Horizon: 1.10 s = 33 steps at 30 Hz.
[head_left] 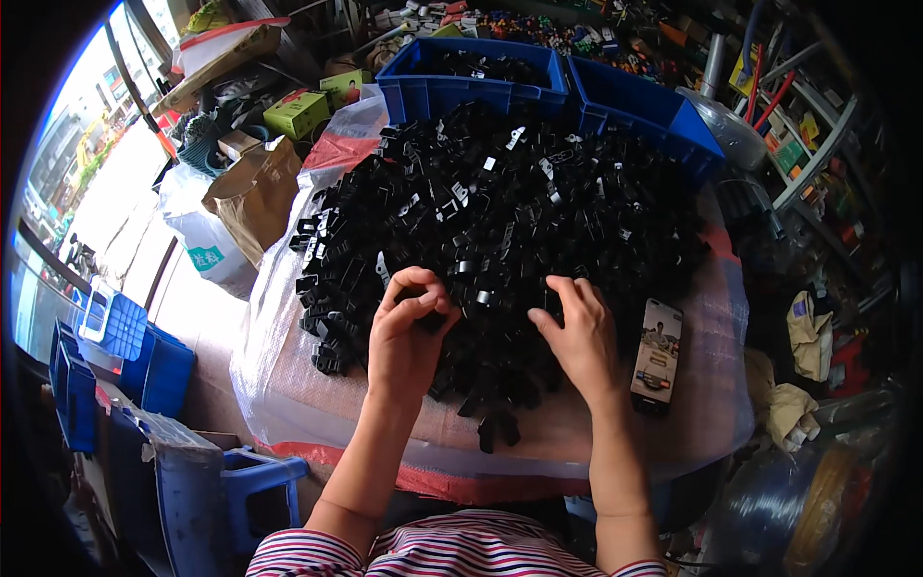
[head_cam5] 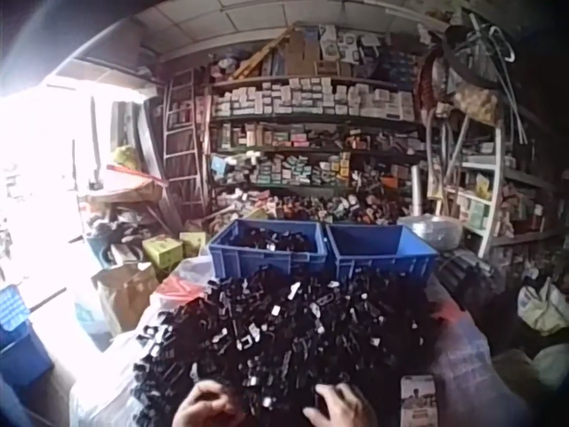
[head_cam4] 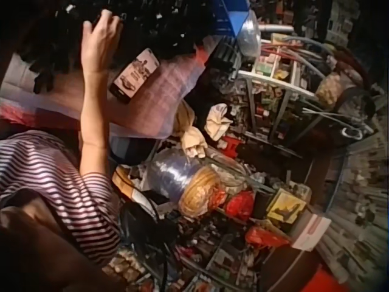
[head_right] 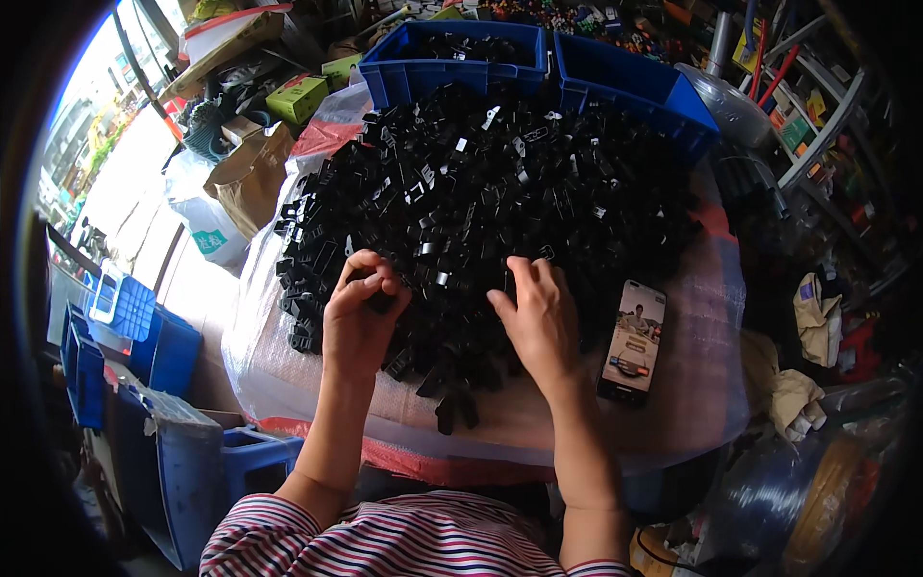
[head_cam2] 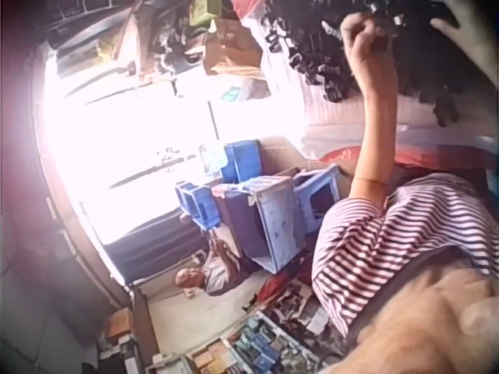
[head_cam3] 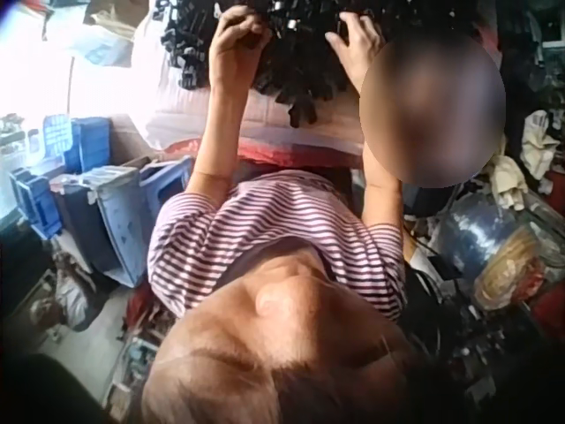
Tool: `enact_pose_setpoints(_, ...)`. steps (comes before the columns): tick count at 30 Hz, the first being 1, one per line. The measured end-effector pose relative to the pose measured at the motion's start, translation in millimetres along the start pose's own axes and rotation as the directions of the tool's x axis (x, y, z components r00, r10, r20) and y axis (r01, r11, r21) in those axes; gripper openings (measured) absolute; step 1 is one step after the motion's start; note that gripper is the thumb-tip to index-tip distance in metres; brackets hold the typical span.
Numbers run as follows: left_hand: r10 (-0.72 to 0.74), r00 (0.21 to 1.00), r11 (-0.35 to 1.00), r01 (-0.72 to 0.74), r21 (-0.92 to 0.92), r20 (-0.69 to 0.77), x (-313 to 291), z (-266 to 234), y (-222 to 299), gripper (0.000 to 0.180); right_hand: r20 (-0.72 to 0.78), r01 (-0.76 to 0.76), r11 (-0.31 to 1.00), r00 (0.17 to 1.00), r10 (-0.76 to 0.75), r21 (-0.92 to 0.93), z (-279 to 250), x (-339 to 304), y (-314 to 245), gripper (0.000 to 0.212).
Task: The person is inspecting and sorting small black plastic components on a workbench.
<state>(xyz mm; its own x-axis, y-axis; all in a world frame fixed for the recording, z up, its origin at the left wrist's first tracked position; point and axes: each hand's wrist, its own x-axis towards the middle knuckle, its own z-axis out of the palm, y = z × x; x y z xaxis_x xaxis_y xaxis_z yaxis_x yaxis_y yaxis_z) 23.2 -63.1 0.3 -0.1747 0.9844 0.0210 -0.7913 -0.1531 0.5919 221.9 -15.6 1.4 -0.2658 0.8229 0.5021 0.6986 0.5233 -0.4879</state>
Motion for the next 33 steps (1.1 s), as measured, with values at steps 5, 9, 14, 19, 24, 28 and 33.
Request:
enact_pose_setpoints(5,-0.284,0.957,0.880,0.236,0.412,0.059,-19.6,23.1,-6.8,0.040,-0.053,-0.129,0.677,0.969,0.242,0.725,-13.4,2.1,-18.8,0.036)
enact_pose_setpoints(9,-0.270,0.952,0.959,0.253,0.127,0.143,-23.8,14.2,-21.2,0.023,-0.109,0.234,0.949,0.970,-0.216,0.210,-19.0,-24.5,-45.8,0.039)
enact_pose_setpoints(14,-0.098,0.994,0.967,0.082,0.241,0.056,-15.2,0.2,-10.7,0.020,0.168,0.071,0.986,0.981,-0.096,0.149,-11.6,-97.2,-68.0,0.055)
enact_pose_setpoints(19,-0.106,0.994,0.956,0.095,0.276,0.022,-24.5,-14.4,5.0,0.019,0.112,0.096,0.995,0.989,-0.093,-0.021,4.9,-90.7,-47.1,0.037)
enact_pose_setpoints(24,-0.114,0.989,0.952,0.081,0.296,0.098,-31.4,-23.6,-5.4,0.023,-0.004,0.175,0.984,0.985,-0.175,-0.043,-8.6,-58.8,-11.7,0.031)
enact_pose_setpoints(28,-0.214,0.967,0.888,0.135,0.439,0.137,-38.4,-16.0,-11.0,0.052,-0.110,0.046,0.964,0.994,-0.018,0.263,-15.4,-66.7,-24.8,0.030)
enact_pose_setpoints(33,-0.339,0.918,0.899,0.252,0.358,0.204,-47.3,-3.6,-17.6,0.042,-0.225,0.119,0.942,0.973,-0.049,0.312,-19.5,-63.8,-56.0,0.028)
